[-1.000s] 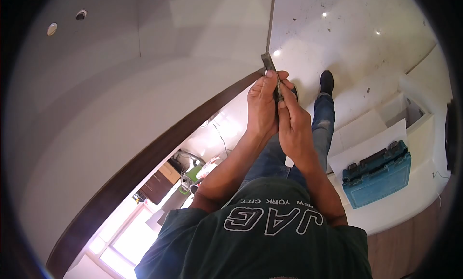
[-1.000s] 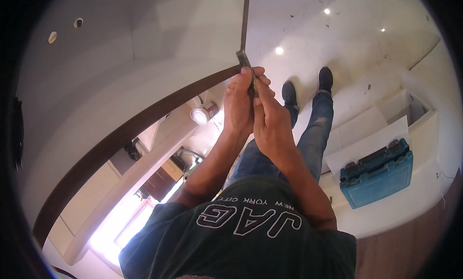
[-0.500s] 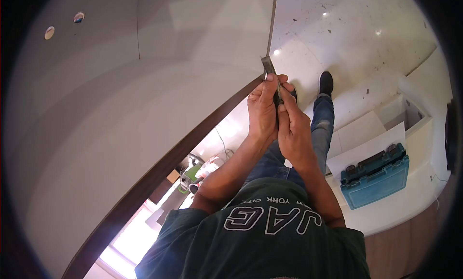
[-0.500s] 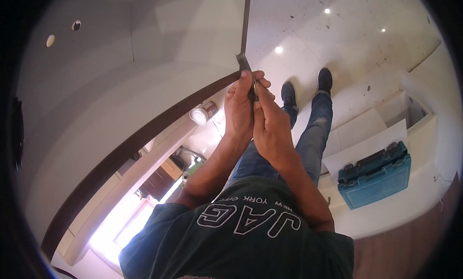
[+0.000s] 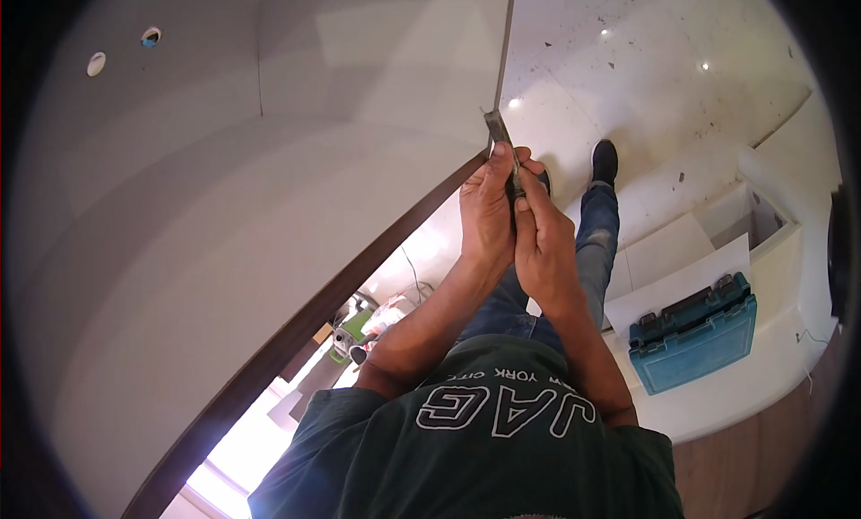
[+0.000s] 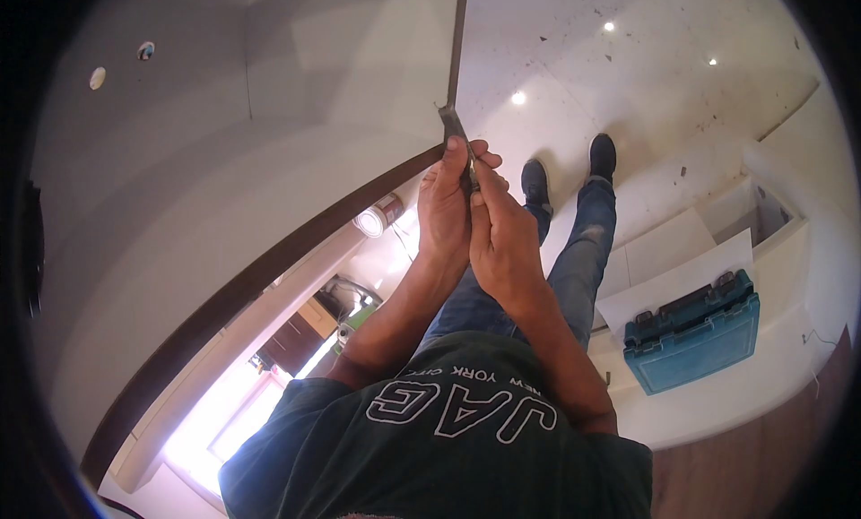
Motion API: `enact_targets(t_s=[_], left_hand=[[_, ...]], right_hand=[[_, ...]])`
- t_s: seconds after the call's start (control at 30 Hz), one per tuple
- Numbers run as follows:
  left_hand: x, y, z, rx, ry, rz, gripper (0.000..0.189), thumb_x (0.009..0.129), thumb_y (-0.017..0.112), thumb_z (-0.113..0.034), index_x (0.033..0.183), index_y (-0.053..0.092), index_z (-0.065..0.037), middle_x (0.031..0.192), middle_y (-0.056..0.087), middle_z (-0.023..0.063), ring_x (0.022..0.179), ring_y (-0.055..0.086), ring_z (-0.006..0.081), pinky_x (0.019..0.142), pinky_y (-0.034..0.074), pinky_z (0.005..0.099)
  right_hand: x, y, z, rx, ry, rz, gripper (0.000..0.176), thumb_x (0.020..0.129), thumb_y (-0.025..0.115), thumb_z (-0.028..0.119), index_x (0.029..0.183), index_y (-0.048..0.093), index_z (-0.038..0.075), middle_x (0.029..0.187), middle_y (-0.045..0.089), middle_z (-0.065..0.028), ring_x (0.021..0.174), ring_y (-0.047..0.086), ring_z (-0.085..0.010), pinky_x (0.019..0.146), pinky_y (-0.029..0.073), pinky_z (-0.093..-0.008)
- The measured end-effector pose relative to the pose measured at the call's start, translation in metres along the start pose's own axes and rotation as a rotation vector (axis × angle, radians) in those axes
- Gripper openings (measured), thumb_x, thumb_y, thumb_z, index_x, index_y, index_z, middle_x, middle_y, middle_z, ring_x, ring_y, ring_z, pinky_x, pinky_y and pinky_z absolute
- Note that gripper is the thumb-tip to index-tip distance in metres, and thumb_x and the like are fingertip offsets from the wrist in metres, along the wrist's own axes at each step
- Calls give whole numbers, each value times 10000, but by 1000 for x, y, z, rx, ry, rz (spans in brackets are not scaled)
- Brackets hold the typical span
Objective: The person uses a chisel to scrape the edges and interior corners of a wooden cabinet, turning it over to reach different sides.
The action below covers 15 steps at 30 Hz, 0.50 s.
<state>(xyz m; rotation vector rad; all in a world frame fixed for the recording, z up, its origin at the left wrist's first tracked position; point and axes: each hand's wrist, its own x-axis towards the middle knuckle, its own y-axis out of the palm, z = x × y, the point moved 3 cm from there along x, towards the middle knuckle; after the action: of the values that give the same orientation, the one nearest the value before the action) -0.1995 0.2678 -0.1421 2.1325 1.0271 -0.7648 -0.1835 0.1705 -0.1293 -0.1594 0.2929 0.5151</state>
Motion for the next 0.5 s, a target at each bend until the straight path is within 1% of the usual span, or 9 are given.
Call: enact_targets(t_s=[0.07,0.1,0.2,0.27,0.3,0.37,0.4,0.47,0.5], left_hand=[[3,-6,2,84,12,27,463,1044,641,-481,1093,650,-20,931,706,85,732,695,179,664,563,305],[3,-6,2,83,11,29,463,1044,641,-481,1093,650,-20,931,706,85,732,695,179,664,563,305],[6,-6,3,58,-15,14,472,1043,642,-481,1113,644,-15,953,708,93,743,698,197,676,570,315],[7,-6,5,-18,-67,38,496,1033,657,-483,1181,616,-11,977,699,96,754,700,218,688,578,334],[7,-5,4,-20,-66,37,496,1033,657,-483,1181,616,-11,977,699,96,754,700,218,688,578,334],[7,-1,3,-70,-90,33,541,1019,678,-480,1256,569,-6,1006,685,102,758,700,232,698,589,354],[8,-2,3,-70,-90,30,541,1019,678,-480,1256,569,-6,1006,685,102,758,700,232,698,589,354],[12,-4,6,-134,-115,53,559,1008,702,-463,1325,527,-38,1026,674,102,776,704,234,712,595,361],[14,-7,9,-134,-116,52,559,1008,702,-463,1325,527,-38,1026,674,102,776,704,234,712,595,361]], right_hand=[[1,-1,3,-2,2,0,410,1077,451,101,1458,526,-31,1130,698,-309,1024,710,-454,872,554,-446],[1,-2,4,-3,4,1,395,1070,462,80,1440,524,-40,1106,688,-309,1022,691,-472,865,549,-461],[4,-3,5,-10,-9,0,394,1071,461,85,1439,525,-39,1113,687,-312,1028,689,-474,870,547,-467],[5,-1,2,-18,-17,-8,396,1071,464,86,1441,525,-40,1118,686,-314,1032,688,-475,873,546,-469],[6,-1,1,-27,-27,-18,398,1070,467,87,1442,524,-41,1123,686,-316,1037,686,-476,876,546,-472],[9,-3,0,-38,-23,-6,405,1070,469,88,1449,518,-43,1129,685,-316,1044,684,-478,882,544,-475],[9,-3,0,-47,-15,5,412,1069,472,90,1456,512,-45,1136,685,-317,1051,682,-480,889,543,-478],[11,-3,0,-46,-33,-2,417,1068,472,89,1461,509,-45,1139,684,-318,1060,680,-481,902,541,-478],[11,-4,0,-46,-51,-9,422,1067,473,88,1466,505,-46,1142,683,-320,1069,678,-482,916,539,-477]])
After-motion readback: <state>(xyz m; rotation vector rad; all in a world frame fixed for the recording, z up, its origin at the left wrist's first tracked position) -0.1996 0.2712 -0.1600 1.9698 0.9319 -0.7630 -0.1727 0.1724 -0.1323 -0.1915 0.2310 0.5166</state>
